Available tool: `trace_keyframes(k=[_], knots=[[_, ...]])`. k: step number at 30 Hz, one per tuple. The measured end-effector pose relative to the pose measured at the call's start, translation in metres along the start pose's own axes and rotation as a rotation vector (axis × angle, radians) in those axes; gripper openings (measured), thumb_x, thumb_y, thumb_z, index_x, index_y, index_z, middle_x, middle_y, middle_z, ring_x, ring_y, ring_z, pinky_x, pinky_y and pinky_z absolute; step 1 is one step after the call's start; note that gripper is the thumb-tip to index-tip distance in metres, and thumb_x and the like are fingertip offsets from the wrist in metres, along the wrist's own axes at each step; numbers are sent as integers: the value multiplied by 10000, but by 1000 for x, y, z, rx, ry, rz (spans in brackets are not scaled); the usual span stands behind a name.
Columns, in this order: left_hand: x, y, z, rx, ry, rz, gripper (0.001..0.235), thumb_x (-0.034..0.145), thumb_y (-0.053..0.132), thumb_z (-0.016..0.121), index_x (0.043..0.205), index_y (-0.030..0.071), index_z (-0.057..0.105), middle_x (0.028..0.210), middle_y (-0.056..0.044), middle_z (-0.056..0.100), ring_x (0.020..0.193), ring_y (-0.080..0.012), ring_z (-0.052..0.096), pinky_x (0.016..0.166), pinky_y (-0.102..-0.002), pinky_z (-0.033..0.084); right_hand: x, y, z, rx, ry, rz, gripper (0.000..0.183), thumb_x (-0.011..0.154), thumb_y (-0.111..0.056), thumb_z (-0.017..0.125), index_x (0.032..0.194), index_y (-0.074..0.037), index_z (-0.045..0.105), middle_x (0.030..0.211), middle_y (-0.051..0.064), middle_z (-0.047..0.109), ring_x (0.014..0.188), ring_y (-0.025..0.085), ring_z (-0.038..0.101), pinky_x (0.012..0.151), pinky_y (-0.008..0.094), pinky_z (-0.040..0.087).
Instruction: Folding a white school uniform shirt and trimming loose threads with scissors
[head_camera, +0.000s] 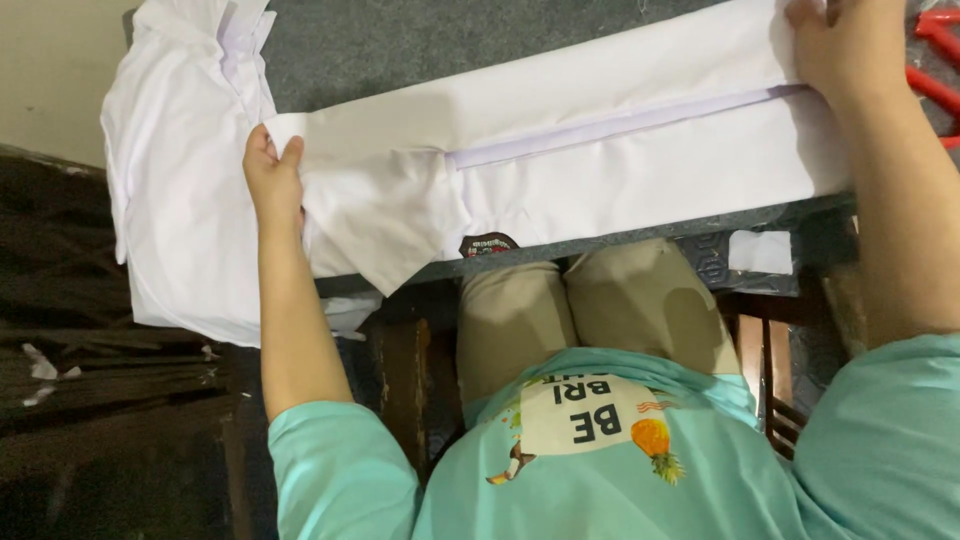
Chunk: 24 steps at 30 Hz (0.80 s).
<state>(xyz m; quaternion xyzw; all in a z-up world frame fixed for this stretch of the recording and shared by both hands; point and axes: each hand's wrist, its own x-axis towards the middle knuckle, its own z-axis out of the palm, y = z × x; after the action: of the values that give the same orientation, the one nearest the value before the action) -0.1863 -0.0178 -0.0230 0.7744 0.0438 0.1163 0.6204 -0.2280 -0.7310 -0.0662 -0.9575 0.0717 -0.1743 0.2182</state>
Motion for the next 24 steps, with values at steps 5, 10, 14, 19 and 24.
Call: trace_keyframes(k=[5, 10, 14, 19, 24], knots=[[-11, 8, 7, 13, -4, 129, 218, 968, -12, 600, 1177, 49, 594, 1137, -95, 764, 997, -127, 694, 930, -255, 538, 0, 9, 10, 26, 107, -28, 278, 1303, -133, 803, 1108, -56, 620, 919, 110, 564, 805, 260, 562, 647, 457, 444], [-6, -6, 3, -70, 17, 57, 308, 945, -25, 629, 1225, 44, 522, 1254, -127, 741, 1091, -170, 712, 984, -299, 568, 7, 42, 29, -39, 190, -106, 447, 1333, -114, 883, 1005, -77, 582, 876, 87, 568, 805, 215, 543, 680, 444, 451], [13, -47, -11, 111, 67, 191, 507, 900, -42, 742, 1316, 7, 456, 1325, -244, 616, 1311, -262, 586, 1133, -312, 413, -1, 5, 8, -15, 178, -98, 346, 1312, -107, 899, 1083, -48, 647, 920, 80, 574, 741, 190, 575, 584, 404, 461], [-9, 35, -7, 532, 101, 238, 651, 744, 43, 869, 1250, 152, 474, 1199, -99, 623, 611, -131, 471, 659, -273, 481, -12, -8, -4, 7, 98, -84, 311, 1364, -61, 795, 1116, -57, 609, 878, 68, 518, 732, 218, 515, 609, 426, 405], [2, 60, -14, 730, 109, 485, 286, 903, 89, 801, 1113, 70, 608, 1127, -69, 551, 709, -215, 571, 682, -370, 527, -11, 6, 2, 105, 149, -32, 496, 1554, -233, 708, 1114, -35, 591, 879, 79, 557, 771, 217, 590, 619, 430, 429]])
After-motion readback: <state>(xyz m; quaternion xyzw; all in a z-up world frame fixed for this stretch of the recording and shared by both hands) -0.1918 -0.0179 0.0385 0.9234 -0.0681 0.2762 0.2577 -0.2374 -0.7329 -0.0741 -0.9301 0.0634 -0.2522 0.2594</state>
